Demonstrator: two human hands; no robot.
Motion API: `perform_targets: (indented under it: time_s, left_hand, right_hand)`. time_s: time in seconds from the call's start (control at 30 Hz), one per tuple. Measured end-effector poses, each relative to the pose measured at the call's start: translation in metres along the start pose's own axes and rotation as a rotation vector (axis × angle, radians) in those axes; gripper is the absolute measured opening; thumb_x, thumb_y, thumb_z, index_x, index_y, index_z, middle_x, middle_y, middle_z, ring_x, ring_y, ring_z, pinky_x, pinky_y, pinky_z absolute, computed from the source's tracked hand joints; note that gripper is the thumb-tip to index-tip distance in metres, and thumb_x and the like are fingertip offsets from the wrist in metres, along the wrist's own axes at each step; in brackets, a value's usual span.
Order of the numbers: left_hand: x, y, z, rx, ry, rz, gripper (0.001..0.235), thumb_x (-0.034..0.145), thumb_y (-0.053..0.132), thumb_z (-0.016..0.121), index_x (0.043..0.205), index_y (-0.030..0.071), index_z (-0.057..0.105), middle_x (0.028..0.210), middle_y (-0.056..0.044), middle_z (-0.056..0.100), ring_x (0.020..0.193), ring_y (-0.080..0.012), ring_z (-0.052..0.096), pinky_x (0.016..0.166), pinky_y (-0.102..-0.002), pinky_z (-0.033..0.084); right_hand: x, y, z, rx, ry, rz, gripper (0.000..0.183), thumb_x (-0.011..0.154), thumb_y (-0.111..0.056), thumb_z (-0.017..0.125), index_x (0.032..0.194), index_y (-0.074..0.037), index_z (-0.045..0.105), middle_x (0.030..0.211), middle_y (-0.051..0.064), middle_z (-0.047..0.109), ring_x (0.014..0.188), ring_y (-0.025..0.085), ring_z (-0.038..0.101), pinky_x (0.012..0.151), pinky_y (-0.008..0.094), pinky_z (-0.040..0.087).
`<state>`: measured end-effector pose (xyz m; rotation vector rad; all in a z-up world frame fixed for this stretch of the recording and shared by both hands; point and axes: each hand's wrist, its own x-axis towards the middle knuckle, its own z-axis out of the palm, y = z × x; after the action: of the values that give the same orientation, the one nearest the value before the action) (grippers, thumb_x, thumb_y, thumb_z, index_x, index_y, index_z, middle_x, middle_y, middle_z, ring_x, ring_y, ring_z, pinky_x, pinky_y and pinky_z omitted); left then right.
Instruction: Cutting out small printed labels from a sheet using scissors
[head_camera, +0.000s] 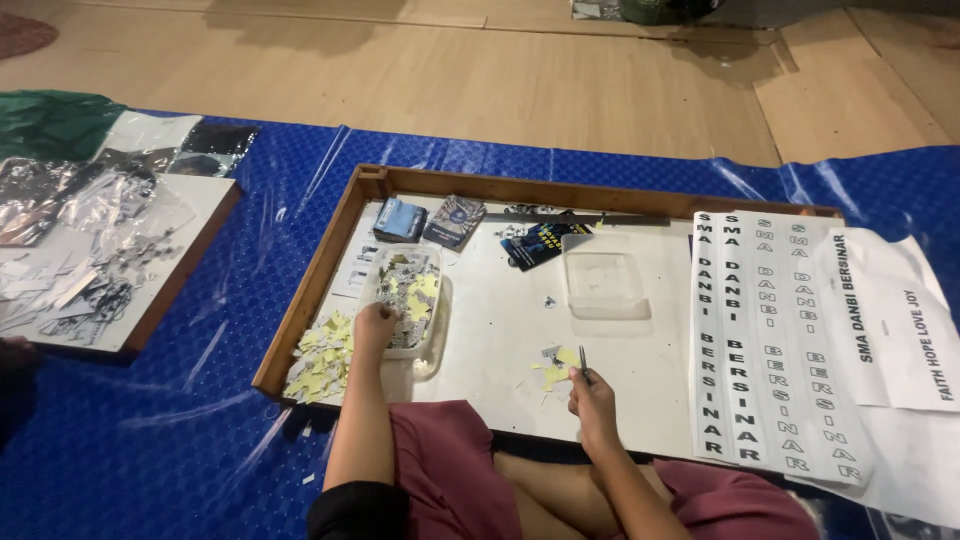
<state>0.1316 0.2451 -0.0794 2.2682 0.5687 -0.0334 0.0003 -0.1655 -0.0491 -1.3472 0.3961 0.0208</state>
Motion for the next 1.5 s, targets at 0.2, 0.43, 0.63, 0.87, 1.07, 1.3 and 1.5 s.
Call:
perform_targets:
  time_s: [0.2, 0.43, 0.63, 0.87, 1.07, 1.3, 1.5]
  left_hand:
    - [0.024, -0.027, 0.024, 0.107, 0.07, 0.084, 0.028, 0.08, 0.002, 0.048, 0.103, 0.009, 0.061, 0.096, -0.025, 0.068, 0.09, -0.0453, 0.064, 0.074, -0.054, 0.048]
    - [-0.005, 0.008, 0.028, 0.223, 0.367, 0.398, 0.024, 0.088, 0.005, 0.054, 0.112, 0.005, 0.056, 0.091, -0.024, 0.065, 0.087, -0.0427, 0.07, 0.078, -0.049, 0.058]
    - [-0.067, 0.06, 0.09, 0.233, 0.131, 0.583, 0.022, 0.094, 0.009, 0.055, 0.116, 0.009, 0.059, 0.098, -0.015, 0.066, 0.093, -0.0334, 0.07, 0.083, -0.043, 0.057]
    - [-0.143, 0.114, 0.198, 0.576, -0.197, 0.936, 0.041, 0.085, 0.031, 0.072, 0.121, 0.015, 0.06, 0.114, -0.005, 0.065, 0.108, -0.023, 0.063, 0.085, -0.041, 0.054]
    - [-0.165, 0.127, 0.224, 0.682, 0.004, 0.871, 0.061, 0.092, 0.049, 0.065, 0.139, 0.013, 0.055, 0.126, -0.008, 0.056, 0.108, -0.025, 0.058, 0.083, -0.04, 0.053]
    - [-0.15, 0.118, 0.237, 0.625, 0.234, 0.956, 0.068, 0.072, 0.063, 0.074, 0.133, 0.036, 0.061, 0.096, -0.002, 0.05, 0.08, -0.0264, 0.053, 0.064, -0.042, 0.045]
    - [-0.144, 0.114, 0.248, 0.423, 0.06, 0.948, 0.023, 0.083, 0.03, 0.078, 0.105, 0.023, 0.074, 0.118, -0.005, 0.054, 0.106, -0.0281, 0.057, 0.087, -0.046, 0.05]
  right_hand:
    - [0.023, 0.025, -0.005, 0.082, 0.022, -0.059, 0.029, 0.099, -0.017, 0.066, 0.075, -0.008, 0.051, 0.057, -0.005, 0.025, 0.049, 0.008, 0.022, 0.047, 0.028, 0.019]
    - [0.032, 0.009, -0.027, 0.116, 0.139, -0.084, 0.018, 0.101, -0.018, 0.065, 0.087, -0.008, 0.06, 0.05, -0.004, 0.032, 0.037, 0.005, 0.03, 0.039, 0.02, 0.029]
    - [0.009, -0.06, -0.044, 0.478, 0.169, -0.003, 0.023, 0.105, -0.027, 0.057, 0.086, -0.014, 0.056, 0.053, -0.007, 0.022, 0.039, 0.006, 0.023, 0.041, 0.021, 0.023]
    - [0.032, -0.033, -0.064, 0.707, 0.114, 0.108, 0.025, 0.105, -0.032, 0.05, 0.087, -0.016, 0.054, 0.056, -0.01, 0.021, 0.041, 0.005, 0.024, 0.044, 0.02, 0.023]
    - [0.051, -0.006, -0.065, 0.683, 0.102, 0.164, 0.024, 0.105, -0.032, 0.048, 0.089, -0.015, 0.054, 0.056, -0.009, 0.021, 0.04, 0.006, 0.024, 0.043, 0.021, 0.025]
    - [0.057, 0.005, -0.055, 0.637, 0.102, 0.192, 0.022, 0.103, -0.03, 0.051, 0.09, -0.014, 0.055, 0.057, -0.009, 0.022, 0.04, 0.006, 0.025, 0.043, 0.022, 0.025]
    - [0.056, 0.001, -0.048, 0.495, 0.194, 0.154, 0.021, 0.102, -0.027, 0.053, 0.088, -0.012, 0.057, 0.055, -0.008, 0.024, 0.037, 0.007, 0.028, 0.04, 0.022, 0.027]
